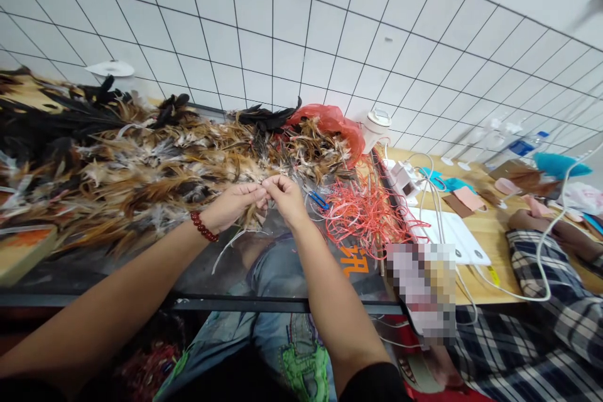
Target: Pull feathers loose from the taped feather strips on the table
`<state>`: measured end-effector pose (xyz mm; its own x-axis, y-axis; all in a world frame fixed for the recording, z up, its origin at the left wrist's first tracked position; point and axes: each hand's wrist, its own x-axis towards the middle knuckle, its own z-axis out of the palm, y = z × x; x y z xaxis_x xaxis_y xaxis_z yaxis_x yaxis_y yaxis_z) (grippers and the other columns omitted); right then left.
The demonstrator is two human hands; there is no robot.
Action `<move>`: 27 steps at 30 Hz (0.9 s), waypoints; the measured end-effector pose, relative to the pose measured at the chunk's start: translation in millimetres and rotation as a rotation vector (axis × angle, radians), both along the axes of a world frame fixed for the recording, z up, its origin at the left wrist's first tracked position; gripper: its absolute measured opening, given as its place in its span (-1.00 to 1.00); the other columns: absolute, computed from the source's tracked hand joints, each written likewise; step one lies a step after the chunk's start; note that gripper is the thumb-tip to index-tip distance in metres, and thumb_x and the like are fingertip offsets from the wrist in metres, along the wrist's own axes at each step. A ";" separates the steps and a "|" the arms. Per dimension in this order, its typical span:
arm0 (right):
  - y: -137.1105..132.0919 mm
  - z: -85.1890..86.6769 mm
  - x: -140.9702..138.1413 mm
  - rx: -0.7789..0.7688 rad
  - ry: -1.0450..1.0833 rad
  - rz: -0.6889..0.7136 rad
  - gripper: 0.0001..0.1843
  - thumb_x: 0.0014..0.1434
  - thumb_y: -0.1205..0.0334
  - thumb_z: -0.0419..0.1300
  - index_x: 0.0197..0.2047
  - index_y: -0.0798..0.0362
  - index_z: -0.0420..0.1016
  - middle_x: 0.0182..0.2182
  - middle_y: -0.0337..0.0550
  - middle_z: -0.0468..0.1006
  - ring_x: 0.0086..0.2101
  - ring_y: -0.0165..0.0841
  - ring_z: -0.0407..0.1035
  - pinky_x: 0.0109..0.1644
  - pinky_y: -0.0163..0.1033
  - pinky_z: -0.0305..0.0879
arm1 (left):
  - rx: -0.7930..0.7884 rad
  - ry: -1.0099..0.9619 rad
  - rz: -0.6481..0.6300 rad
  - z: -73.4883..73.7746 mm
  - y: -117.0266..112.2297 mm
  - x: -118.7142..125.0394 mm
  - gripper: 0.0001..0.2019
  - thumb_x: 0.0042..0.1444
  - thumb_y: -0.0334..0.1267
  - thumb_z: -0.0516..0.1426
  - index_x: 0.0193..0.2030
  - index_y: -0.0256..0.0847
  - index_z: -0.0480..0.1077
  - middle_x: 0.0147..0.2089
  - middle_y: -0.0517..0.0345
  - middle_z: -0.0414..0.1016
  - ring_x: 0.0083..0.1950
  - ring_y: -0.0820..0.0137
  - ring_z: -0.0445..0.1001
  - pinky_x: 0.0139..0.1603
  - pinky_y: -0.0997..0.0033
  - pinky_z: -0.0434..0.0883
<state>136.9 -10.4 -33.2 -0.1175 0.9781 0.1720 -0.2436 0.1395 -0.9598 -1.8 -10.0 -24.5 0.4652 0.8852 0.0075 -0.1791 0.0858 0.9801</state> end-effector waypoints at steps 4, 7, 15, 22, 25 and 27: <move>10.0 -2.2 14.4 0.077 -0.147 -0.282 -0.69 0.05 -0.04 0.21 -0.38 0.06 0.45 -0.60 -0.35 0.35 -0.56 -0.49 0.21 -0.40 -0.33 0.22 | 0.041 -0.111 0.186 2.0 4.7 -2.5 -0.71 -0.06 -0.07 0.30 -0.52 -0.26 0.43 -0.53 0.14 0.44 -0.44 0.45 0.40 -0.34 0.46 0.36; 15.9 -6.7 30.3 0.113 -0.410 -0.524 -0.77 0.08 0.07 0.17 -0.35 0.07 0.49 -0.47 -0.26 0.46 -0.43 -0.43 0.29 -0.26 -0.30 0.25 | 0.056 -0.290 0.339 7.3 9.5 -5.6 -0.73 -0.05 -0.09 0.30 -0.49 -0.26 0.41 -0.41 0.10 0.51 -0.33 0.42 0.48 -0.21 0.41 0.41; 0.5 -10.0 16.3 0.134 -1.289 -0.456 -0.80 0.13 0.15 0.16 -0.30 0.03 0.57 -0.25 -0.04 0.53 -0.22 -0.26 0.38 -0.09 -0.18 0.22 | 0.092 -0.373 0.540 13.8 12.9 -7.0 -0.75 0.07 -0.15 0.24 -0.49 -0.25 0.37 -0.60 0.27 0.29 -0.48 0.50 0.39 -0.31 0.49 0.38; 4.9 0.4 33.9 0.096 -1.084 -0.240 -0.77 0.12 0.14 0.14 -0.41 0.01 0.59 -0.47 -0.24 0.54 -0.42 -0.39 0.37 -0.30 -0.31 0.20 | 0.079 -0.380 0.582 11.5 14.8 -7.9 -0.75 0.07 -0.16 0.25 -0.50 -0.25 0.36 -0.61 0.27 0.27 -0.50 0.51 0.38 -0.36 0.51 0.36; 5.9 1.4 43.1 0.062 -1.114 -0.416 -0.76 0.16 0.17 0.10 -0.27 -0.03 0.61 -0.36 -0.20 0.59 -0.33 -0.34 0.40 -0.23 -0.28 0.21 | 0.051 -0.372 0.600 10.4 15.4 -8.3 -0.75 0.06 -0.15 0.26 -0.49 -0.25 0.36 -0.61 0.28 0.27 -0.52 0.52 0.37 -0.39 0.51 0.35; 5.3 0.3 43.8 0.081 -1.186 -0.511 -0.74 0.17 0.25 0.08 -0.19 -0.02 0.60 -0.24 -0.14 0.58 -0.22 -0.30 0.41 -0.14 -0.24 0.22 | 0.038 -0.371 0.604 9.4 15.5 -8.4 -0.75 0.05 -0.15 0.26 -0.49 -0.25 0.36 -0.61 0.28 0.27 -0.52 0.51 0.37 -0.41 0.52 0.35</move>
